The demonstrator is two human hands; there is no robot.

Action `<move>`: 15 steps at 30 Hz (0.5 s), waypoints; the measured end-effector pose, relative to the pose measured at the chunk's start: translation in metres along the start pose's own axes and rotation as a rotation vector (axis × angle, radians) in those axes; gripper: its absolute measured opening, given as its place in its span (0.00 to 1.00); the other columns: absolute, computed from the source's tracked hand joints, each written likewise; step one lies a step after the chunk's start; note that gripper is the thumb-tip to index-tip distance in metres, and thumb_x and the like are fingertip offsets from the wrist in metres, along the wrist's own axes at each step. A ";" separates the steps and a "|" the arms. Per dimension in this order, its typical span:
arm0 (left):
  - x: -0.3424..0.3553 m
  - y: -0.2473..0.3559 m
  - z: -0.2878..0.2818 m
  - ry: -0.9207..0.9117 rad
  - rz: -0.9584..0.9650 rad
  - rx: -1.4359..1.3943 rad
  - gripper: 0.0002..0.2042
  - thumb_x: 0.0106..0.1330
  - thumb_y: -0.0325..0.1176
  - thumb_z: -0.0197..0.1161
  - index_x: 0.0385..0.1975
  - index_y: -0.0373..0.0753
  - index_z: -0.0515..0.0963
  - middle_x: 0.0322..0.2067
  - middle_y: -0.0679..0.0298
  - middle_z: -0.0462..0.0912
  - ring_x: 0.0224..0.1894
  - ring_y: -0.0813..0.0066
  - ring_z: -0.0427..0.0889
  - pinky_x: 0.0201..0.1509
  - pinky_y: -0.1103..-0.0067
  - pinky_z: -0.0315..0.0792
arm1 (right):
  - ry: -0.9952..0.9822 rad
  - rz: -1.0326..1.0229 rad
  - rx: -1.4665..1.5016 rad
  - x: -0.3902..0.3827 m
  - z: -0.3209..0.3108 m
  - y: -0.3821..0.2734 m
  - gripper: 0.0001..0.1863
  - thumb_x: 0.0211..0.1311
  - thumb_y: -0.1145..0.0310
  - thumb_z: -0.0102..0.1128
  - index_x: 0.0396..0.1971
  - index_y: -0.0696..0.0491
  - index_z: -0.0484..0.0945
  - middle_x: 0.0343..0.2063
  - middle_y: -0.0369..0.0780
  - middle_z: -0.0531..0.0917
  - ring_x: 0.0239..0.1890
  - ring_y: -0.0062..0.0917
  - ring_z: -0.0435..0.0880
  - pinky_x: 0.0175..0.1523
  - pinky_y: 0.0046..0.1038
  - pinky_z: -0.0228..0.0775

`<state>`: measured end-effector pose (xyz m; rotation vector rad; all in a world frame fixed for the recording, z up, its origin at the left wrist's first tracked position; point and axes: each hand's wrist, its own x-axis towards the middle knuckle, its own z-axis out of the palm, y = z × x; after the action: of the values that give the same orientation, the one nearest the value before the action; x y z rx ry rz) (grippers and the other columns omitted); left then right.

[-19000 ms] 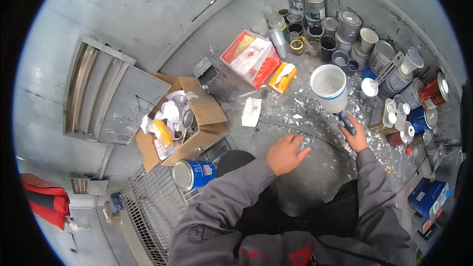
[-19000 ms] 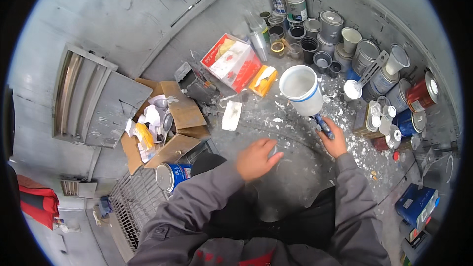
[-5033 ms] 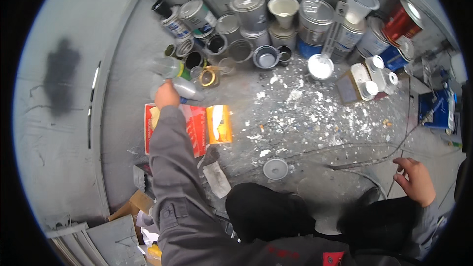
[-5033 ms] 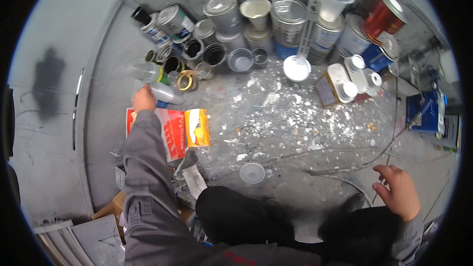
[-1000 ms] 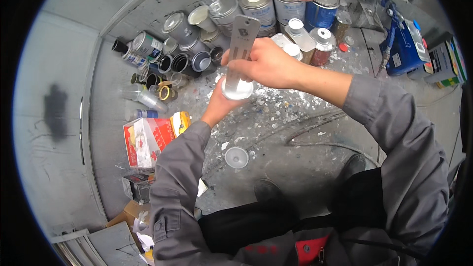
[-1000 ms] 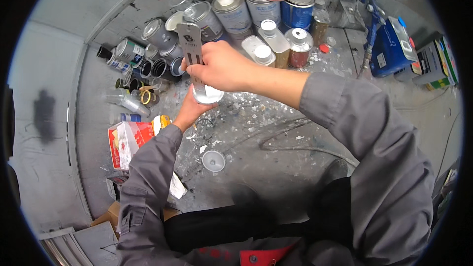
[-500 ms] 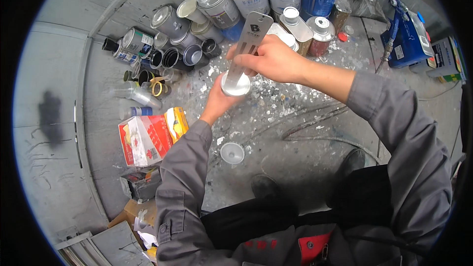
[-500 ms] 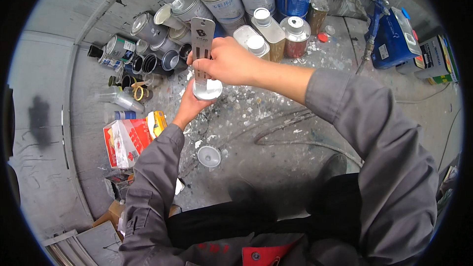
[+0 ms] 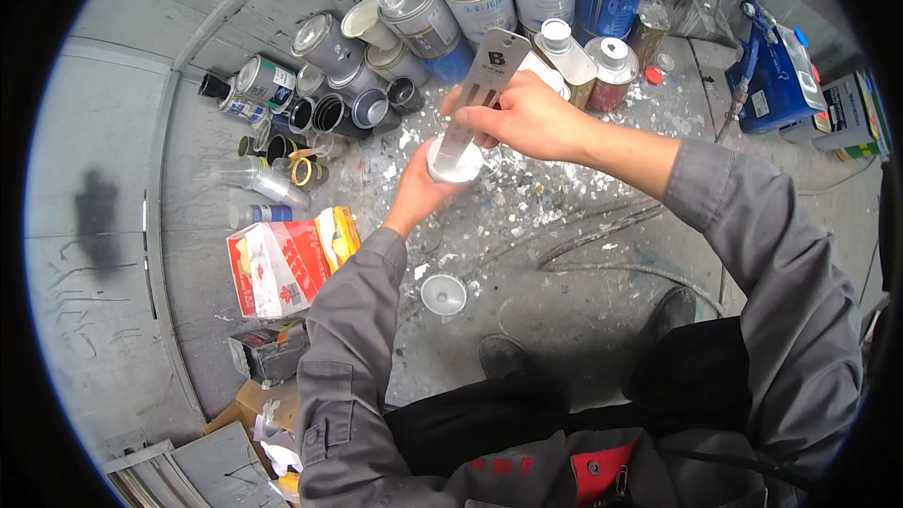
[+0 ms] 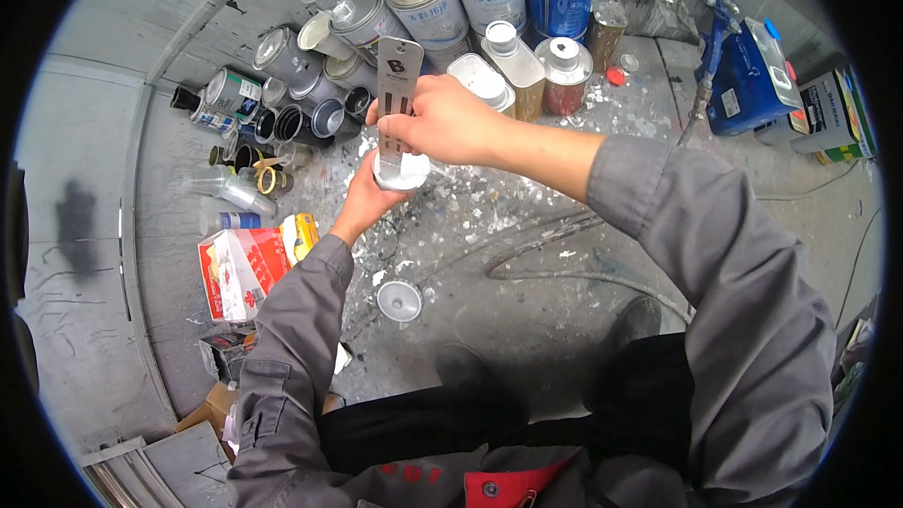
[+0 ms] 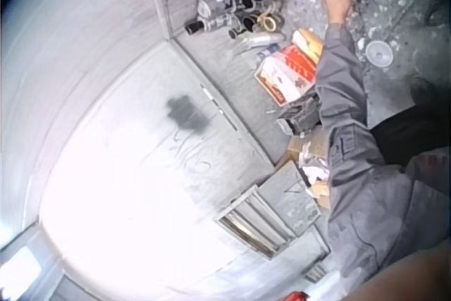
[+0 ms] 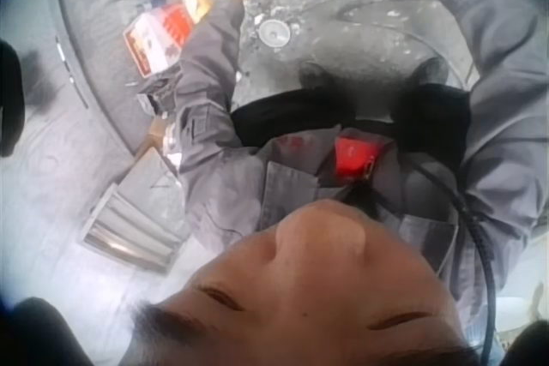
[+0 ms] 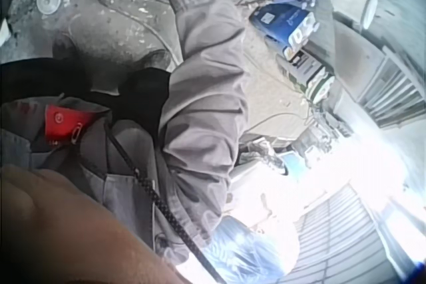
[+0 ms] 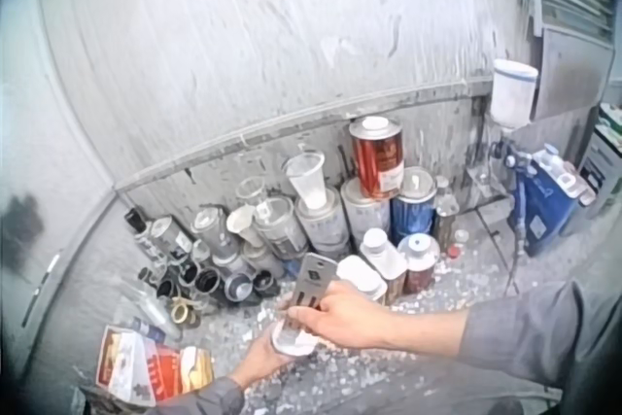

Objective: The person wipes a white car bumper with a yellow cloth while holding a spray gun. They then move to a workbench, pour white paint into a small cup, and stir it with a stick.

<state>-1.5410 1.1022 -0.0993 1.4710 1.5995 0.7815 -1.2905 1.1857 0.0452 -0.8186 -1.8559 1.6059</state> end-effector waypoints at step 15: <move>0.007 -0.001 0.003 0.011 0.052 0.080 0.36 0.50 0.38 0.83 0.60 0.39 0.77 0.55 0.57 0.84 0.59 0.62 0.83 0.63 0.69 0.75 | 0.017 0.050 0.079 -0.006 -0.005 -0.002 0.12 0.71 0.68 0.63 0.49 0.55 0.86 0.36 0.40 0.89 0.34 0.21 0.86 0.42 0.28 0.80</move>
<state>-1.5388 1.1088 -0.1026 1.5738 1.6231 0.7643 -1.2833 1.1844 0.0478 -0.8483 -1.7615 1.6861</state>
